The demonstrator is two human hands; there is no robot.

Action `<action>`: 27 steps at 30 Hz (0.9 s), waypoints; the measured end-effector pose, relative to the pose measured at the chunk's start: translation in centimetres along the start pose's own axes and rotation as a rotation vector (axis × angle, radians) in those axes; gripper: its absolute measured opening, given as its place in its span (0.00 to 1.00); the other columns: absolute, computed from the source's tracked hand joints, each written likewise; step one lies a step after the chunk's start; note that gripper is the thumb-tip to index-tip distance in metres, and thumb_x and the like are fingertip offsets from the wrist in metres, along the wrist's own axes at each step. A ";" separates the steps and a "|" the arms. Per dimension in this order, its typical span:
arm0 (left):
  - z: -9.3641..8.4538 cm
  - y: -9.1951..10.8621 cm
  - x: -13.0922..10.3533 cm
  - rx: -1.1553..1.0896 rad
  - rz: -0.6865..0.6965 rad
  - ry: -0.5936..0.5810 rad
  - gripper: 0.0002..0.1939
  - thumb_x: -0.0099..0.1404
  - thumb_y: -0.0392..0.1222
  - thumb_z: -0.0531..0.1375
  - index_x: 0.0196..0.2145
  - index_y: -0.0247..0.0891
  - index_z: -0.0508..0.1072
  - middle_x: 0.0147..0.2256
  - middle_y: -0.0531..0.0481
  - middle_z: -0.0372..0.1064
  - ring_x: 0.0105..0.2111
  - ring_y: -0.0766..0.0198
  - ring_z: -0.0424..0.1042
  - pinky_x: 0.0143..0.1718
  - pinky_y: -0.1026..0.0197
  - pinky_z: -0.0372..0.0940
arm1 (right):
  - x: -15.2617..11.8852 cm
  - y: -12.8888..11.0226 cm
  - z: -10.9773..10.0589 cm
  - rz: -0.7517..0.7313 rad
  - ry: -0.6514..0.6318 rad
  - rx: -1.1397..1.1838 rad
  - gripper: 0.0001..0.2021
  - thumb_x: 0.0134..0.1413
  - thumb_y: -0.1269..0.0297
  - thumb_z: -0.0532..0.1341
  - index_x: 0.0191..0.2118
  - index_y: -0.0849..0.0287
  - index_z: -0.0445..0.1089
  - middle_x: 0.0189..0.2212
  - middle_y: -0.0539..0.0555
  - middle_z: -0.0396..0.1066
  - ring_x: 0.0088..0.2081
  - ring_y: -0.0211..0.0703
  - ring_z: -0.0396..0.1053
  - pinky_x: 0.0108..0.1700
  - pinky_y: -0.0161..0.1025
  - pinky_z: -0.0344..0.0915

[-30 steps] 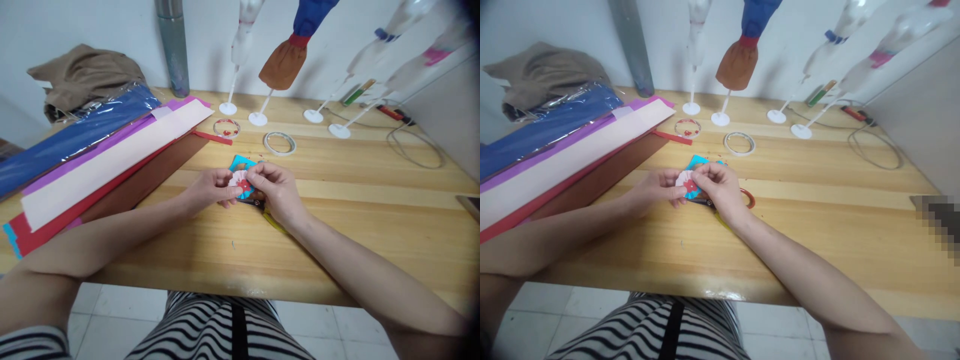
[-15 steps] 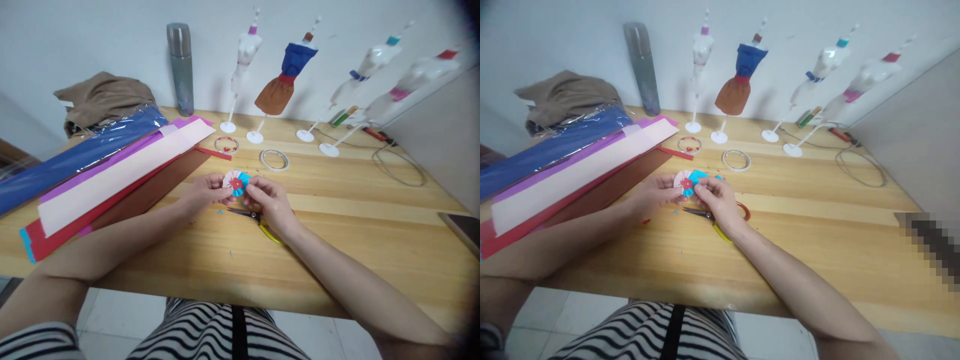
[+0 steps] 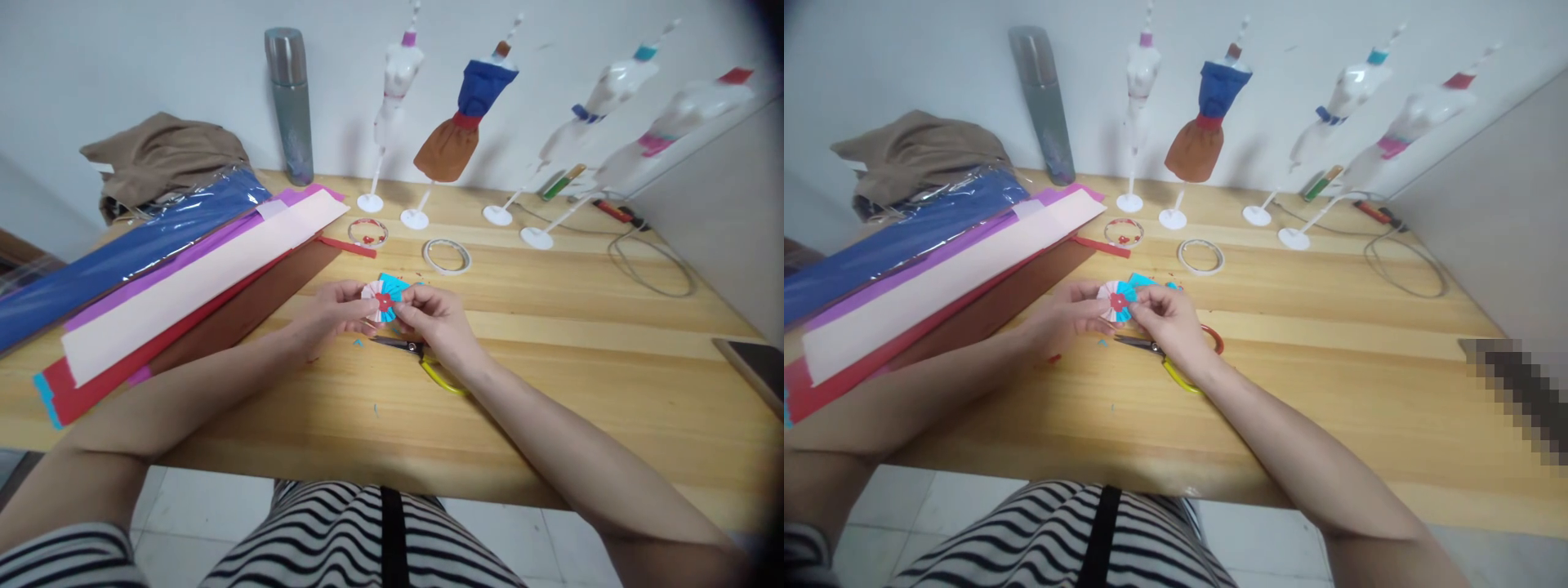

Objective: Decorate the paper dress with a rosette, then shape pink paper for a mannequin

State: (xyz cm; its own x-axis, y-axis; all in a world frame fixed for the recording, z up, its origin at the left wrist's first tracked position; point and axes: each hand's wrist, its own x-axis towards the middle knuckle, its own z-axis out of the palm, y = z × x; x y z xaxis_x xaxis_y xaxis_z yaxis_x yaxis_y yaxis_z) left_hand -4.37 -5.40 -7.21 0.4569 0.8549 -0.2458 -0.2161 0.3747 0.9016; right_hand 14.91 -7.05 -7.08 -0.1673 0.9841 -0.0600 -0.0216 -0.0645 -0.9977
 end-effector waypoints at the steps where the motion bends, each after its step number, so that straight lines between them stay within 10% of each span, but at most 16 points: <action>1: 0.0 0.0 0.0 0.007 -0.004 -0.004 0.21 0.51 0.48 0.77 0.38 0.33 0.80 0.34 0.46 0.80 0.32 0.62 0.79 0.37 0.61 0.73 | -0.1 0.0 0.1 -0.007 -0.011 0.001 0.17 0.46 0.52 0.73 0.25 0.55 0.67 0.19 0.44 0.62 0.22 0.34 0.55 0.28 0.37 0.51; 27: 1.5 -0.1 -0.9 0.128 -0.014 0.054 0.05 0.59 0.34 0.69 0.35 0.31 0.80 0.30 0.48 0.79 0.30 0.66 0.78 0.37 0.63 0.75 | -0.6 0.1 0.1 0.037 -0.065 0.042 0.14 0.43 0.59 0.74 0.24 0.55 0.69 0.19 0.44 0.63 0.23 0.37 0.63 0.27 0.38 0.61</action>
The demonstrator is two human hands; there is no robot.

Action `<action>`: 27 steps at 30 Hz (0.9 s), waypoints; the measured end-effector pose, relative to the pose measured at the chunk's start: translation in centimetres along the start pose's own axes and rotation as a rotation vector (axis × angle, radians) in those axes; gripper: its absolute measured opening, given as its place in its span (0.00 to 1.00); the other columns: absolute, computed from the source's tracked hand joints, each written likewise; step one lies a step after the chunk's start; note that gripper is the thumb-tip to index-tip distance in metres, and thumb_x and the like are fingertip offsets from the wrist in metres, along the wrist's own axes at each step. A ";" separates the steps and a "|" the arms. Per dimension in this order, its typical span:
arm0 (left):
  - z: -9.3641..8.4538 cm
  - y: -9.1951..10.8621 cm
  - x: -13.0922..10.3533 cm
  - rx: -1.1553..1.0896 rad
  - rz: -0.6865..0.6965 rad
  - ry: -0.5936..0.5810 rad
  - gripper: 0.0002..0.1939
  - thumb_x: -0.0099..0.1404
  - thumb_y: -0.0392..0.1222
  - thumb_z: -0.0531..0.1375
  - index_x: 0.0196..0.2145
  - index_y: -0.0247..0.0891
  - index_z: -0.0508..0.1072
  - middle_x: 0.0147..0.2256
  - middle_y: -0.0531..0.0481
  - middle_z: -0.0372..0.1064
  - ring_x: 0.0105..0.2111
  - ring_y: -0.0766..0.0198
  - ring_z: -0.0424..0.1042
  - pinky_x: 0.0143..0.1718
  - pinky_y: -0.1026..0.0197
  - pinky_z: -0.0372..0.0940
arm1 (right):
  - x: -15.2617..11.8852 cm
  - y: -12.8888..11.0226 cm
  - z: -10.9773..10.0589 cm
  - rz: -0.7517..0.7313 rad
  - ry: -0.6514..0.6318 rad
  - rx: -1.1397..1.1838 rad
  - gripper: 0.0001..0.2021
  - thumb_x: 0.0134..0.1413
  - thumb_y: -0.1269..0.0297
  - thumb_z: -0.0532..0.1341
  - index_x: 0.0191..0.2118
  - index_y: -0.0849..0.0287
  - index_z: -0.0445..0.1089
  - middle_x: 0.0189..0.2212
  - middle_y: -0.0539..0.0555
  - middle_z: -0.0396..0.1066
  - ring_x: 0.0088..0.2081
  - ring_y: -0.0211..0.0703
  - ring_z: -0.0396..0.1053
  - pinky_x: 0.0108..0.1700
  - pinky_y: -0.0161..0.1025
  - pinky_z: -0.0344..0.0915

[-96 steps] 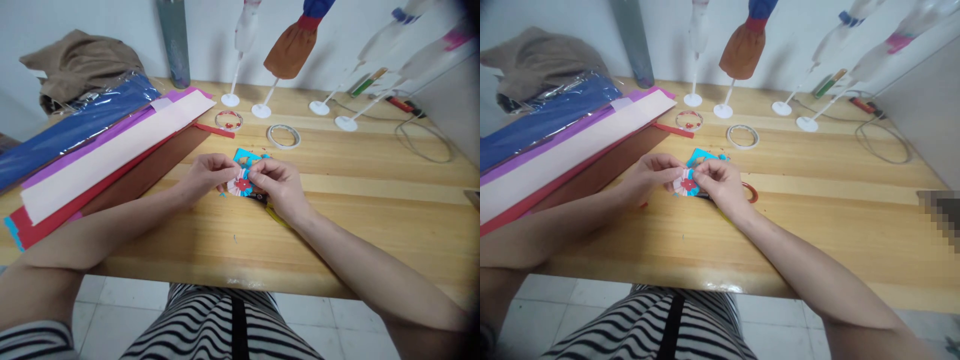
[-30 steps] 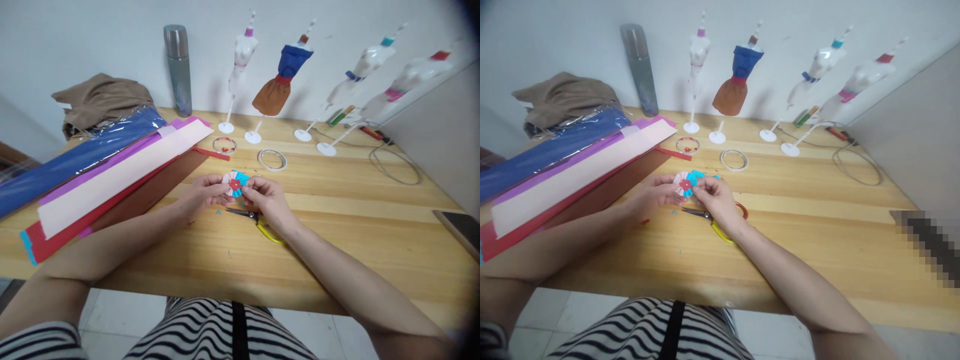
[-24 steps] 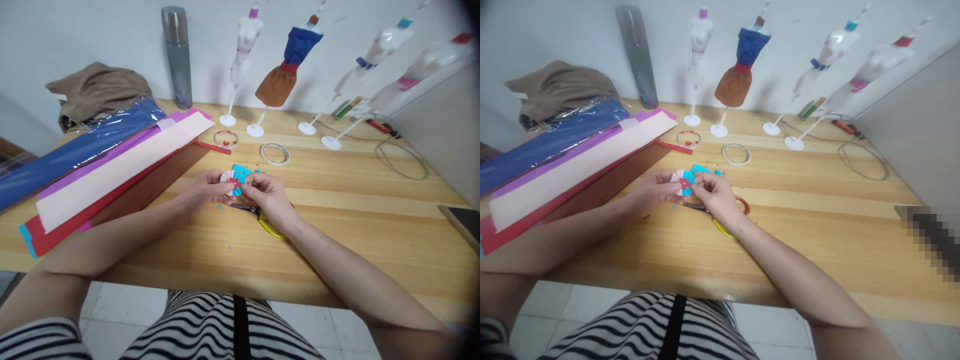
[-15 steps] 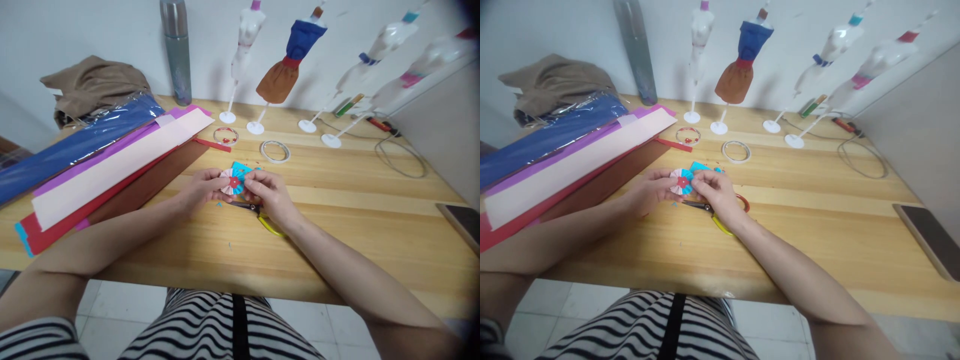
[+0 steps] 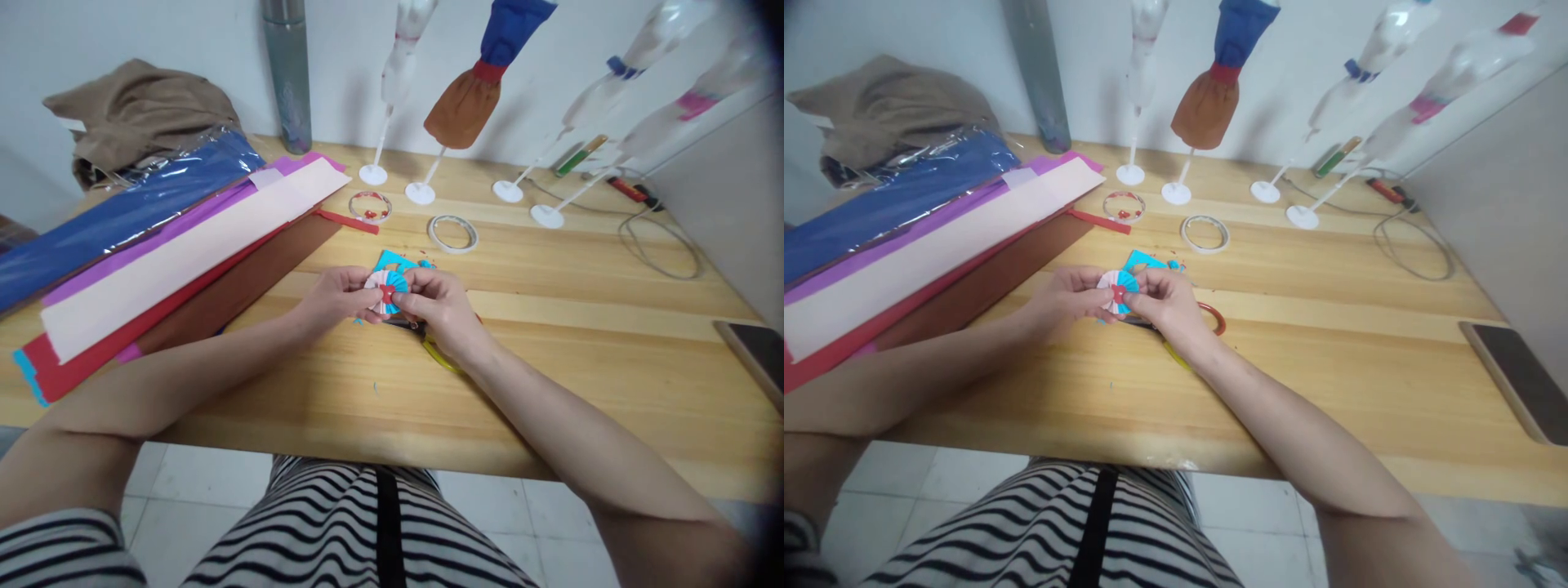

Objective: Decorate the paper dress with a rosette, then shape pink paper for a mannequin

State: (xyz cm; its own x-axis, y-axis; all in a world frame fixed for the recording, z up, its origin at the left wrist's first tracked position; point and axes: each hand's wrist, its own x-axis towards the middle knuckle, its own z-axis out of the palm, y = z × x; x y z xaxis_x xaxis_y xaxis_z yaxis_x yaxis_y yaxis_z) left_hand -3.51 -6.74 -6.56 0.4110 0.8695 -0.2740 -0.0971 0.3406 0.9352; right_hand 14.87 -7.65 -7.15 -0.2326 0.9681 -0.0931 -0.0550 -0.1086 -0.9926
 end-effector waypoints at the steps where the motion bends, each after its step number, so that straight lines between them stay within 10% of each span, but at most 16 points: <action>1: 0.1 0.1 -0.1 0.004 -0.005 0.005 0.04 0.59 0.33 0.69 0.34 0.31 0.80 0.30 0.48 0.79 0.30 0.66 0.78 0.37 0.64 0.75 | 0.0 0.0 0.0 -0.002 0.001 -0.003 0.13 0.43 0.59 0.74 0.24 0.55 0.69 0.18 0.44 0.62 0.23 0.36 0.62 0.27 0.38 0.61; 27: 0.5 0.6 -0.2 0.058 -0.040 0.034 0.03 0.57 0.28 0.65 0.29 0.32 0.78 0.25 0.50 0.77 0.27 0.66 0.77 0.33 0.65 0.74 | -0.1 0.5 -0.2 0.026 -0.018 -0.099 0.18 0.45 0.53 0.74 0.24 0.56 0.66 0.20 0.46 0.62 0.23 0.35 0.54 0.29 0.38 0.51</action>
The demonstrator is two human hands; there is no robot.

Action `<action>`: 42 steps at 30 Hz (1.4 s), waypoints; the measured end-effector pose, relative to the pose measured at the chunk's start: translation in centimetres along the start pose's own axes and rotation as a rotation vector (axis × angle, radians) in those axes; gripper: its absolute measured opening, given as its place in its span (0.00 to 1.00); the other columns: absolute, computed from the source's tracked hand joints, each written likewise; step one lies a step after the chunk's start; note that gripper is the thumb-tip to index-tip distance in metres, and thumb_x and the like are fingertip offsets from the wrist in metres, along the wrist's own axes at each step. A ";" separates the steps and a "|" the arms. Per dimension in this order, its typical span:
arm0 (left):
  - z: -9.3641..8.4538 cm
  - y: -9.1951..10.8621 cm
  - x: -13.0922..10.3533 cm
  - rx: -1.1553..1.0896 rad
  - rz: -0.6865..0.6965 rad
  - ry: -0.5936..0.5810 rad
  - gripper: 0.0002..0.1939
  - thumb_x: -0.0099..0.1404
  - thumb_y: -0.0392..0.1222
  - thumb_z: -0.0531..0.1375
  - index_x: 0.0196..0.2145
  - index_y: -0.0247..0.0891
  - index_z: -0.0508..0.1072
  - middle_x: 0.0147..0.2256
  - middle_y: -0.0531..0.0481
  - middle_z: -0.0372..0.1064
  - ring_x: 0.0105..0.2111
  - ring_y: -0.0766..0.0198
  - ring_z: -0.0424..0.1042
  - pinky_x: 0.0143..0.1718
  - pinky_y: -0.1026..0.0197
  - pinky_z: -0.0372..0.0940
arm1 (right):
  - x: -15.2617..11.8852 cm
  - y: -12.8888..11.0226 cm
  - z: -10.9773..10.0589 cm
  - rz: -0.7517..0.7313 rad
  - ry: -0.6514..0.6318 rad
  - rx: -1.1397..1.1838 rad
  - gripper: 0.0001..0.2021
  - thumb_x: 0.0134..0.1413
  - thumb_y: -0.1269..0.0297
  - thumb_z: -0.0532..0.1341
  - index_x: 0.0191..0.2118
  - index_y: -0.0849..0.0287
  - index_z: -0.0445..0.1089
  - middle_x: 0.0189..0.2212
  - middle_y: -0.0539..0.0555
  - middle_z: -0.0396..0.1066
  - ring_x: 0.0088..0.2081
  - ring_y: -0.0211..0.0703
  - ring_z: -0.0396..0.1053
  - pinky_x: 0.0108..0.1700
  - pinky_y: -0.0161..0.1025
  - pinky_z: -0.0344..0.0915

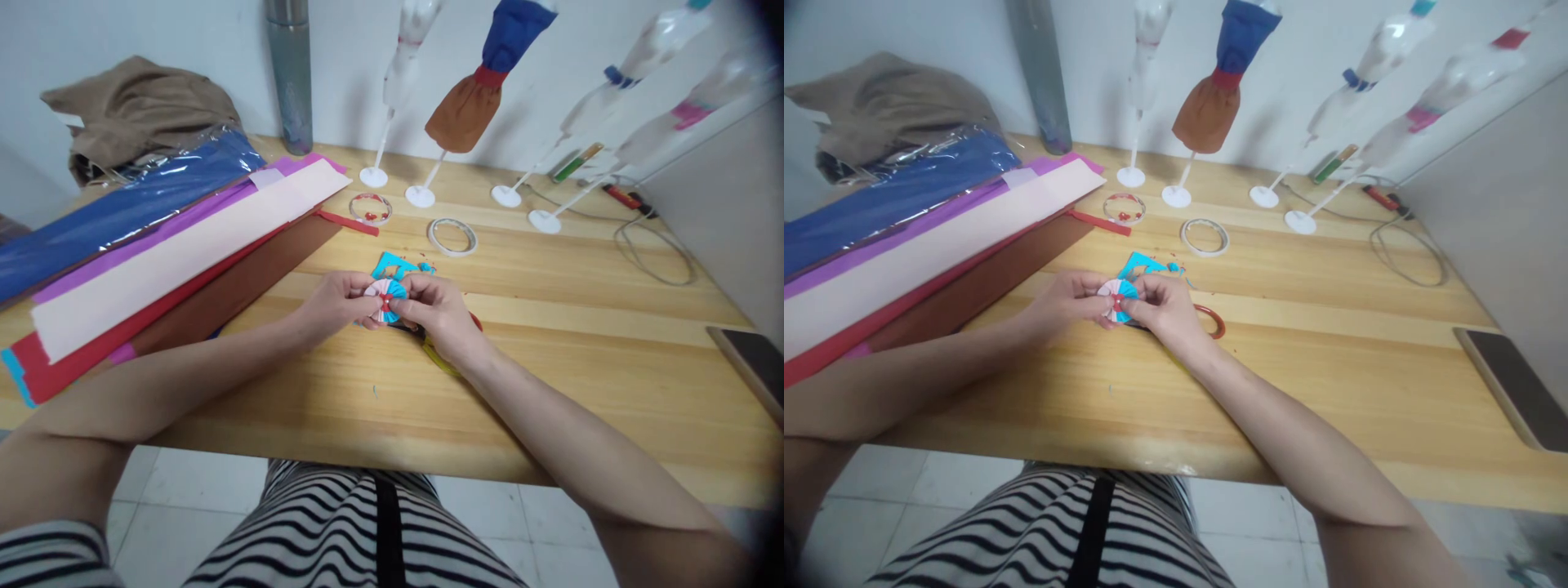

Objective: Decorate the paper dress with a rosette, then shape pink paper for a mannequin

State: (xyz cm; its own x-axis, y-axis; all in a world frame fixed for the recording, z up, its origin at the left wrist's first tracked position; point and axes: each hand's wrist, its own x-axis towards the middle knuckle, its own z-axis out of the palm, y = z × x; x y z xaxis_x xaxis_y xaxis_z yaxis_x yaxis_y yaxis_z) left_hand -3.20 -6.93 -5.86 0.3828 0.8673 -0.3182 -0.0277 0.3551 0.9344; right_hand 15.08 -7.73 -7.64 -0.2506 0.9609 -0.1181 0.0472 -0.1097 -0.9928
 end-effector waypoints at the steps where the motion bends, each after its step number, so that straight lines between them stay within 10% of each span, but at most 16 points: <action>1: 0.1 0.1 0.0 -0.002 -0.009 0.011 0.03 0.58 0.28 0.65 0.29 0.32 0.78 0.25 0.50 0.77 0.27 0.66 0.77 0.33 0.65 0.73 | 0.0 0.0 0.0 0.004 -0.005 0.004 0.18 0.46 0.52 0.73 0.24 0.56 0.66 0.19 0.46 0.61 0.22 0.35 0.54 0.29 0.38 0.51; 42: -0.9 -1.7 0.5 -0.284 0.087 -0.071 0.12 0.56 0.43 0.74 0.34 0.34 0.80 0.34 0.45 0.80 0.36 0.59 0.80 0.44 0.56 0.75 | -0.3 -0.2 -0.3 -0.123 0.048 0.025 0.18 0.54 0.47 0.69 0.26 0.55 0.68 0.20 0.46 0.61 0.22 0.36 0.55 0.27 0.38 0.52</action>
State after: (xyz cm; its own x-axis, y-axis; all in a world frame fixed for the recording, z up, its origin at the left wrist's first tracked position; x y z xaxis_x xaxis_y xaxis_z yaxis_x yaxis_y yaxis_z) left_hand -3.76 -6.75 -7.75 0.4306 0.8758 -0.2180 -0.3167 0.3728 0.8722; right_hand 15.41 -7.89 -7.41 -0.2064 0.9785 0.0045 -0.0053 0.0035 -1.0000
